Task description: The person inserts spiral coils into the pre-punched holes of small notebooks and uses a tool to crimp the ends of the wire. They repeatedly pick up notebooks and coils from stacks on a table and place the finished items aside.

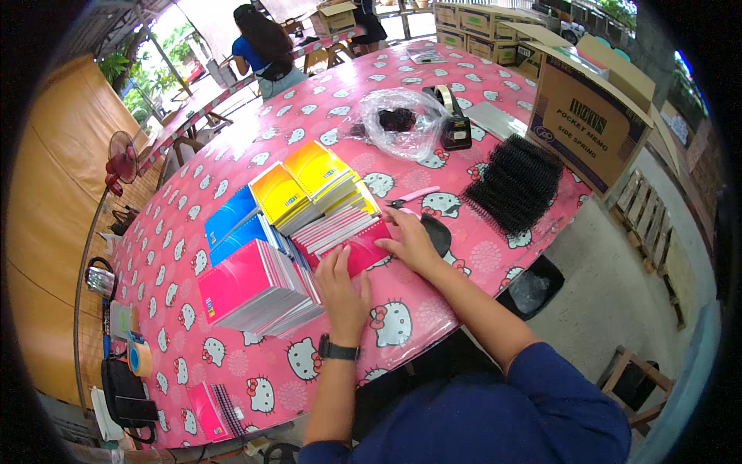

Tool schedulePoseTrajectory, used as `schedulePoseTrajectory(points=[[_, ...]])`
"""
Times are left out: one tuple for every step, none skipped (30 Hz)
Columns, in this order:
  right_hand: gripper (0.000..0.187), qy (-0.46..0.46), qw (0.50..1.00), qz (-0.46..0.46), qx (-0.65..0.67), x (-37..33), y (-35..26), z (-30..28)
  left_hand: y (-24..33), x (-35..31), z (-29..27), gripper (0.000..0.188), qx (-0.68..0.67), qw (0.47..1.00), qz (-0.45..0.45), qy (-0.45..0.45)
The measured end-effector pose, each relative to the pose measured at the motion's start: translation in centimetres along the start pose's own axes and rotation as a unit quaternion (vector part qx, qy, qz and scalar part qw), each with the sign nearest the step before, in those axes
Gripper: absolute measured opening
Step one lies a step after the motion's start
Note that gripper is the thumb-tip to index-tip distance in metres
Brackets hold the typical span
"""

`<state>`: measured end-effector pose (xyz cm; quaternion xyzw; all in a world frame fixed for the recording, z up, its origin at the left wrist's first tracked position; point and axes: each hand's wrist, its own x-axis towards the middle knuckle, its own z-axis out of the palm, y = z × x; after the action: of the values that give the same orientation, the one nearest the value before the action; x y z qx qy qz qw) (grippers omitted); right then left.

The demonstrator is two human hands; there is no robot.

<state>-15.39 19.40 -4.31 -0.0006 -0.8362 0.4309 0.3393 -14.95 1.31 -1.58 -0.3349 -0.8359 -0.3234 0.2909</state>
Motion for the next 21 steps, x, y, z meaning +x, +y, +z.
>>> schedulePoseTrajectory(points=[[0.058, -0.001, 1.0, -0.002, 0.001, 0.8, 0.0, 0.1, 0.1, -0.7, -0.3, 0.057, 0.002, 1.0, -0.001, 0.002], [0.049, -0.062, 0.989, 0.132, 0.037, 1.7, 0.0, 0.1, 0.4, -1.3, -0.6, 0.059, -0.009, 1.0, -0.027, 0.007], [0.04, -0.127, 0.954, 0.264, 0.072, 2.0, 0.1, 0.4, 0.5, -1.7, -0.9, 0.06, -0.018, 0.998, -0.058, 0.013], [0.025, -0.066, 0.981, 0.177, 0.051, 1.8, 0.2, 0.5, 0.6, -1.8, -1.2, 0.06, -0.015, 0.998, -0.062, 0.016], [0.025, -0.072, 0.981, 0.174, 0.051, 1.7, 0.4, 0.2, 0.7, -1.8, -1.6, 0.061, -0.024, 0.998, -0.057, 0.024], [0.022, -0.048, 0.981, 0.171, 0.074, 1.5, -0.1, -0.5, 0.9, -2.1, -1.9, 0.063, -0.032, 0.997, -0.056, 0.031], [0.019, -0.024, 0.981, 0.17, 0.094, 1.2, -0.6, -1.3, 1.0, -2.4, -1.9, 0.063, -0.032, 0.997, -0.064, 0.03], [0.019, -0.031, 0.98, 0.172, 0.092, 0.6, -1.1, -2.4, 1.1, -2.6, -1.8, 0.064, -0.087, 0.99, -0.104, 0.049], [0.017, -0.082, 0.977, 0.155, 0.125, 0.0, -2.1, -3.9, 1.5, -2.4, -1.9, 0.065, -0.143, 0.978, -0.138, 0.069], [0.015, -0.133, 0.968, 0.14, 0.157, -0.9, -2.9, -4.7, 1.7, -2.4, -1.9, 0.065, -0.144, 0.977, -0.143, 0.067], [0.015, -0.137, 0.968, 0.145, 0.155, -2.0, -3.9, -4.8, 1.9, -2.4, -1.9, 0.062, -0.248, 0.943, -0.186, 0.122], [0.015, -0.143, 0.95, 0.165, 0.222, -3.4, -5.2, -5.0, 2.4, -2.5, -1.9, 0.06, -0.35, 0.893, -0.225, 0.174], [0.016, -0.145, 0.929, 0.183, 0.286, -4.7, -5.8, -5.3, 2.1, -3.3, -2.2, 0.06, -0.356, 0.89, -0.228, 0.17], [0.017, -0.165, 0.929, 0.194, 0.267, -5.9, -5.5, -5.4, 1.3, -4.9, -3.3, 0.055, -0.401, 0.863, -0.295, 0.082], [0.019, -0.186, 0.929, 0.199, 0.25, -6.9, -5.5, -5.5, 1.1, -6.1, -4.1, 0.051, -0.438, 0.826, -0.354, -0.004], [0.019, -0.141, 0.891, 0.21, 0.377, -7.9, -6.1, -4.4, 1.3, -7.1, -4.3, 0.051, -0.438, 0.826, -0.355, -0.007], [0.02, -0.116, 0.879, 0.164, 0.433, -8.6, -6.7, -3.5, 1.4, -8.1, -4.4, 0.048, -0.458, 0.809, -0.368, -0.003], [0.02, -0.139, 0.867, 0.203, 0.433, -9.2, -7.1, -3.0, 1.6, -9.0, -4.4, 0.044, -0.477, 0.791, -0.383, 0.0], [0.02, -0.161, 0.854, 0.239, 0.433, -9.7, -7.3, -2.6, 1.9, -9.7, -4.3, 0.044, -0.477, 0.79, -0.385, -0.004], [0.019, -0.119, 0.879, 0.25, 0.389, -10.6, -7.1, -1.4, 2.3, -10.2, -4.2, 0.045, -0.481, 0.777, -0.407, 0.009], [0.019, -0.117, 0.879, 0.252, 0.389, -10.5, -7.4, -0.8, 2.6, -10.5, -4.0, 0.047, -0.483, 0.763, -0.428, 0.024]])
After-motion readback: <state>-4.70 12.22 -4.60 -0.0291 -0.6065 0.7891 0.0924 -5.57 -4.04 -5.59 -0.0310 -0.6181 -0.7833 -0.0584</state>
